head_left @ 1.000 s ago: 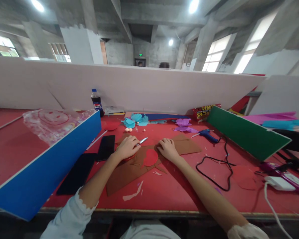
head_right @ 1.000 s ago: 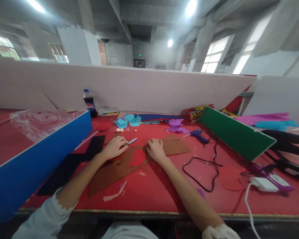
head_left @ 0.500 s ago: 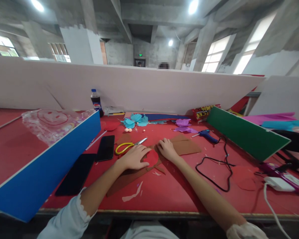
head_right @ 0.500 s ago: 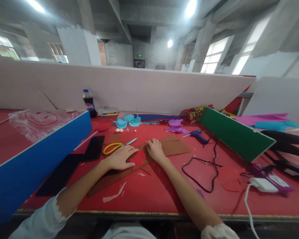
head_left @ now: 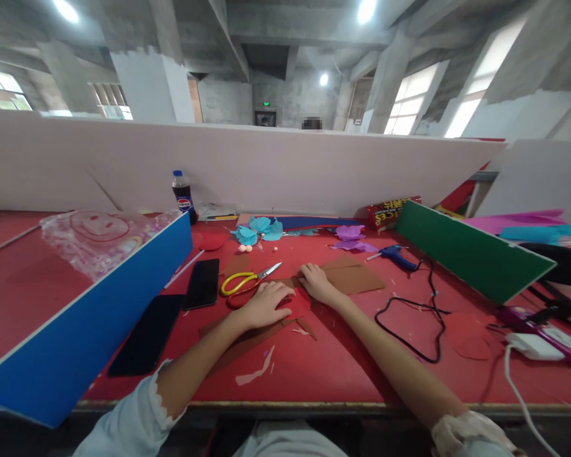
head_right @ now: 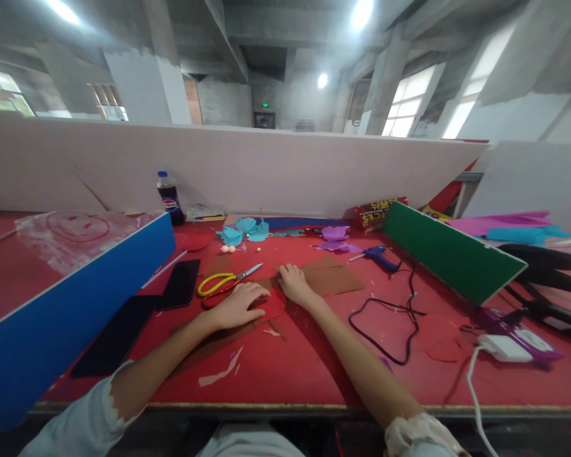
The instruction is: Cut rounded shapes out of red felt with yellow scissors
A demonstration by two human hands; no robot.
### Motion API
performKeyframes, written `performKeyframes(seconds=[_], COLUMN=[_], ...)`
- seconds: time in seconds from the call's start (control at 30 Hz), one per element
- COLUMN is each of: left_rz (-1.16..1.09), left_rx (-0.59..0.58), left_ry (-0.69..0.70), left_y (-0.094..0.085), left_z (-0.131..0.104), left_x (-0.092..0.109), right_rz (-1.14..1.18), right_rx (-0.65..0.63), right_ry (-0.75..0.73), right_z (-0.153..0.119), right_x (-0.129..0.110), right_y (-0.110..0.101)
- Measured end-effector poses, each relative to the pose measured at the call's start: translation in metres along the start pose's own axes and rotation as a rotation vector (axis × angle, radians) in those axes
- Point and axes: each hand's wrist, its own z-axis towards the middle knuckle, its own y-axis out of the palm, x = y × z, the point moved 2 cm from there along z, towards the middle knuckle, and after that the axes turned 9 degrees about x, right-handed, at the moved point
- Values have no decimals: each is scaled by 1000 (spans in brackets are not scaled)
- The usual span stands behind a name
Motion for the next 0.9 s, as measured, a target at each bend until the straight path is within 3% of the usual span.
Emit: performKeyframes(seconds=[0.27, 0.63, 0.9], left_rz=[47, -25, -81], left_rx=[-45, -6, 121], left_ry=[38, -118, -165], left_y=[0, 7, 9], left_z=[0, 6, 6], left_x=[5, 4, 5], right_rz=[-44, 5, -5], right_rx=[16, 30, 29], right_ry=[-43, -91, -88], right_z=[-4, 2, 1], right_x=[-6, -1, -3], right_y=[-5, -2, -1])
